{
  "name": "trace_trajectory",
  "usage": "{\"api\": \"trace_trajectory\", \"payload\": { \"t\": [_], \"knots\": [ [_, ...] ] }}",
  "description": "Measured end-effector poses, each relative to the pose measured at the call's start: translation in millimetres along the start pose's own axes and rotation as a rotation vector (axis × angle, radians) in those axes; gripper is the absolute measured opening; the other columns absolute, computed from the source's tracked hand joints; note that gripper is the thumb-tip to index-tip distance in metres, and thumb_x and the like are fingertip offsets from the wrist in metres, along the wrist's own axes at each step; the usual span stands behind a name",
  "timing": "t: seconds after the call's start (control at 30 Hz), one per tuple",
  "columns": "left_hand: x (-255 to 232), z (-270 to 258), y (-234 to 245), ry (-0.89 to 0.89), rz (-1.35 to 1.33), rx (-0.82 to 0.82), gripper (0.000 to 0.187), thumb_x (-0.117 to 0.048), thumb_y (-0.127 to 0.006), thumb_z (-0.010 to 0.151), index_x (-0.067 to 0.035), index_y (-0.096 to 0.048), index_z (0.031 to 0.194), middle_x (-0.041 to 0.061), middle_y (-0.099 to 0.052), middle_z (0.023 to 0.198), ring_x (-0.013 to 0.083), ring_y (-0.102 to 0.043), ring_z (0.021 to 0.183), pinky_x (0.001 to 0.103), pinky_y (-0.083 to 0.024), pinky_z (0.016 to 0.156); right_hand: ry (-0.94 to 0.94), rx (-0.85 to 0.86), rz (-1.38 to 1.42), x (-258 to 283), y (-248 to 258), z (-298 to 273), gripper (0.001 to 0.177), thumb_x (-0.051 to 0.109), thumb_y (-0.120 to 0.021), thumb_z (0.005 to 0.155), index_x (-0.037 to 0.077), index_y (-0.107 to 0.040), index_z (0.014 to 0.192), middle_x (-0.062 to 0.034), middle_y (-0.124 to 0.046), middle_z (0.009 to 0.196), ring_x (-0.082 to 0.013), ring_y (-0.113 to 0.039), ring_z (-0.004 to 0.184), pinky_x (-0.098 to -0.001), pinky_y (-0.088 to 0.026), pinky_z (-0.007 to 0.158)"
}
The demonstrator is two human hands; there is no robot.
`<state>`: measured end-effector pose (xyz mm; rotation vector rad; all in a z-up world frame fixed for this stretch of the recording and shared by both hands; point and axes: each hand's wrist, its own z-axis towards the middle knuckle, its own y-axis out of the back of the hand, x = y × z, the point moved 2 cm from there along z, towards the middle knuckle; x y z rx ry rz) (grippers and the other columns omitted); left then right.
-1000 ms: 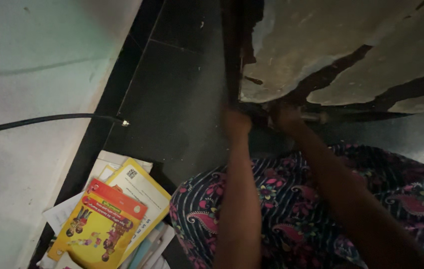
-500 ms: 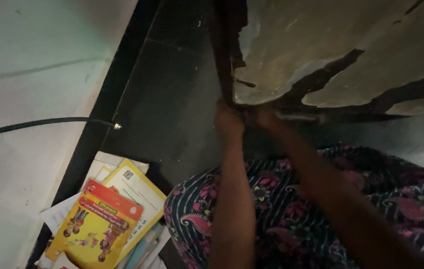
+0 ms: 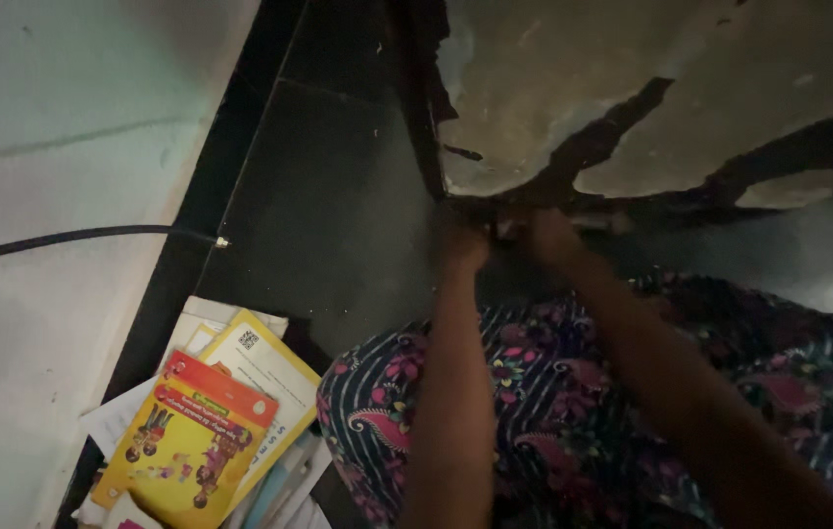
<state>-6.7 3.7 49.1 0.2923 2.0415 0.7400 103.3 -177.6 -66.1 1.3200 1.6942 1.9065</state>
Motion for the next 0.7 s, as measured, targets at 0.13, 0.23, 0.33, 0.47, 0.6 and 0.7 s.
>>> {"api": "trace_trajectory", "payload": {
  "t": [0.13, 0.23, 0.33, 0.47, 0.6, 0.7],
  "knots": [
    [-5, 2, -25, 0.284, -0.510, 0.284, 0.060, -0.050, -0.032, 0.108, -0.014, -0.038, 0.156, 0.018, -0.047, 0.151, 0.0390, -0.054, 0.128, 0.056, -0.051, 0.105, -0.075, 0.008, 0.014, 45, 43, -7, 0.043, 0.038, -0.075, 0.088, 0.007, -0.072, 0.117, -0.0219, -0.074, 0.099, -0.0377, -0.073, 0.086, -0.0479, -0.057, 0.079],
    [4, 11, -45, 0.222, -0.701, 0.369, 0.069, -0.059, -0.035, 0.107, -0.015, -0.032, 0.160, 0.014, -0.039, 0.158, 0.0345, -0.045, 0.139, 0.055, -0.042, 0.112, 0.077, -0.253, 0.313, 65, 54, -22, 0.056, 0.036, -0.072, 0.086, 0.005, -0.062, 0.131, -0.0223, -0.072, 0.102, -0.0383, -0.072, 0.082, -0.0472, -0.056, 0.072],
    [17, 20, -55, 0.150, -0.889, 0.420, 0.069, -0.049, -0.046, 0.098, -0.012, -0.037, 0.155, 0.017, -0.046, 0.152, 0.0370, -0.050, 0.138, 0.058, -0.046, 0.110, 0.176, -0.165, 0.338, 61, 50, -21, 0.059, 0.042, -0.072, 0.086, 0.006, -0.061, 0.131, -0.0213, -0.072, 0.104, -0.0360, -0.073, 0.084, -0.0455, -0.057, 0.073],
    [36, 22, -33, 0.089, -0.280, 0.069, 0.055, -0.037, -0.050, 0.103, -0.009, -0.046, 0.149, 0.018, -0.052, 0.150, 0.0356, -0.052, 0.137, 0.057, -0.040, 0.116, 0.145, 0.050, 0.086, 34, 49, -28, 0.052, 0.044, -0.068, 0.090, 0.010, -0.066, 0.130, -0.0211, -0.074, 0.101, -0.0389, -0.072, 0.085, -0.0529, -0.055, 0.080],
    [34, 7, 11, 0.091, -0.372, -0.422, 0.045, -0.030, -0.051, 0.102, -0.006, -0.052, 0.141, 0.016, -0.056, 0.132, 0.0309, -0.054, 0.118, 0.050, -0.042, 0.101, -0.092, 0.071, -0.230, -3, 42, -23, 0.043, 0.041, -0.065, 0.093, 0.009, -0.070, 0.122, -0.0222, -0.072, 0.108, -0.0402, -0.070, 0.096, -0.0543, -0.055, 0.085],
    [20, 0, 42, 0.020, -0.741, -0.640, 0.038, -0.024, -0.051, 0.102, -0.004, -0.057, 0.135, 0.014, -0.059, 0.119, 0.0275, -0.055, 0.104, 0.045, -0.043, 0.090, 0.162, -0.225, -0.239, -20, 38, -35, 0.030, 0.031, -0.064, 0.089, 0.014, -0.074, 0.111, -0.0182, -0.073, 0.116, -0.0387, -0.065, 0.111, -0.0491, -0.053, 0.091]
  ]
}}
